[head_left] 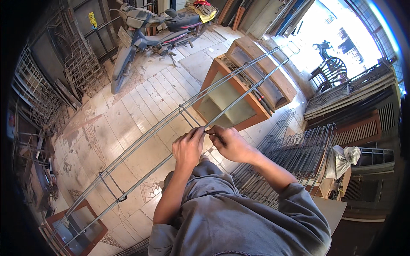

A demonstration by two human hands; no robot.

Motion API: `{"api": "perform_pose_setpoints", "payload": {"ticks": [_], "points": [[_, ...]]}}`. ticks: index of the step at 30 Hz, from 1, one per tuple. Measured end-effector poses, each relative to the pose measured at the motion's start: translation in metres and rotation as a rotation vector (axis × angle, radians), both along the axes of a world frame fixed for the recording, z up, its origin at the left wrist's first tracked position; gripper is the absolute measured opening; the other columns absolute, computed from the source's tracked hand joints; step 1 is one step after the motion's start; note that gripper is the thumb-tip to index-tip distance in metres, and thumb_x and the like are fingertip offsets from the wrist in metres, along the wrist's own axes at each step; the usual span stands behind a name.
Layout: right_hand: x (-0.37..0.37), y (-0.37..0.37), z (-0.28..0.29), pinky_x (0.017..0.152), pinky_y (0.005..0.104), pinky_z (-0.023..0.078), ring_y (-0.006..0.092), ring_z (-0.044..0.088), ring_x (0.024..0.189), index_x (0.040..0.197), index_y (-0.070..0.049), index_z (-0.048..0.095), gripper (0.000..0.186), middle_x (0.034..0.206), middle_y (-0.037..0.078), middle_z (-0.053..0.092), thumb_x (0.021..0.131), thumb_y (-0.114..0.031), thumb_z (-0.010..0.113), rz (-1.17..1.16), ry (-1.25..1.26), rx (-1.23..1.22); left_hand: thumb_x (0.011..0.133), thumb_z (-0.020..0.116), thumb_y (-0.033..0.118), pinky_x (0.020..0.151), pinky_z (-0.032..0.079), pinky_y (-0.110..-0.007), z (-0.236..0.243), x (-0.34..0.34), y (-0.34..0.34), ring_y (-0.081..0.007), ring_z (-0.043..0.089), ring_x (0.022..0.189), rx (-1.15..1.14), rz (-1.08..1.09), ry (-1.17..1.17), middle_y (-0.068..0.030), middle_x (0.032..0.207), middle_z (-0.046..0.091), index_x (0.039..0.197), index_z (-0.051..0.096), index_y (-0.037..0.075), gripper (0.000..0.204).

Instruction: The person assembles a metal structure by securing wire connectors to long metal rods using a pair of pliers.

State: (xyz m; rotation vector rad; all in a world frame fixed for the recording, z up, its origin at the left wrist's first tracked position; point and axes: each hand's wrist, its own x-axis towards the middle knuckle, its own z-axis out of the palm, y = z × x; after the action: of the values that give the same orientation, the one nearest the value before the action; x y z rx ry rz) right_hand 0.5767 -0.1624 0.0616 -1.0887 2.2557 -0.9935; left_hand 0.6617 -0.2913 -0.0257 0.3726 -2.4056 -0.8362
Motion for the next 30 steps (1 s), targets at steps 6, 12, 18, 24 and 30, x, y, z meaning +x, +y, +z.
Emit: {"api": "perform_pose_setpoints", "payload": {"ticks": [6,12,18,24,30], "points": [[0.007,-0.006,0.005,0.062,0.0498,0.049,0.0433,0.062,0.069,0.099,0.001,0.059,0.015,0.069,0.025,0.061,0.088,-0.009,0.056,0.003,0.221,0.101,0.085,0.068,0.021,0.057,0.052,-0.039,0.009,0.002,-0.002,-0.0292,0.068,0.068,0.047,0.031,-0.134,-0.0066,0.09,0.071,0.1,0.067,0.015,0.016],[-0.008,-0.005,-0.002,0.057,0.0473,0.049,0.0397,0.062,0.061,0.085,0.0,0.062,0.014,0.063,0.022,0.06,0.087,-0.014,0.061,-0.059,0.219,0.001,0.085,0.068,0.019,0.064,0.052,-0.04,0.01,0.001,-0.002,-0.0306,0.068,0.076,0.137,0.006,-0.118,-0.007,0.089,0.071,0.097,0.067,0.013,0.014],[-0.035,-0.021,-0.007,0.044,0.0415,0.043,0.0346,0.054,0.043,0.063,-0.002,0.058,0.033,0.048,0.017,0.049,0.089,-0.021,0.063,-0.125,0.618,0.069,0.085,0.068,0.019,0.064,0.052,-0.04,0.013,0.001,-0.002,-0.0296,0.067,0.078,0.171,0.015,-0.13,-0.0046,0.093,0.07,0.095,0.066,0.012,0.012],[-0.061,-0.041,-0.013,0.042,0.0419,0.043,0.0331,0.052,0.039,0.054,-0.007,0.055,0.041,0.042,0.012,0.048,0.087,-0.03,0.064,-0.046,0.763,0.122,0.085,0.067,0.018,0.061,0.051,-0.04,0.014,-0.001,-0.003,-0.029,0.067,0.072,0.198,0.006,-0.12,-0.0045,0.091,0.071,0.091,0.067,0.012,0.008],[-0.085,-0.062,-0.026,0.045,0.0419,0.048,0.0299,0.06,0.045,0.063,-0.007,0.063,0.037,0.048,0.012,0.056,0.091,-0.032,0.056,0.175,0.93,0.271,0.085,0.068,0.019,0.06,0.05,-0.04,0.017,0.0,-0.003,-0.0282,0.067,0.071,0.222,0.024,-0.15,-0.004,0.087,0.071,0.087,0.067,0.012,0.007]]}}
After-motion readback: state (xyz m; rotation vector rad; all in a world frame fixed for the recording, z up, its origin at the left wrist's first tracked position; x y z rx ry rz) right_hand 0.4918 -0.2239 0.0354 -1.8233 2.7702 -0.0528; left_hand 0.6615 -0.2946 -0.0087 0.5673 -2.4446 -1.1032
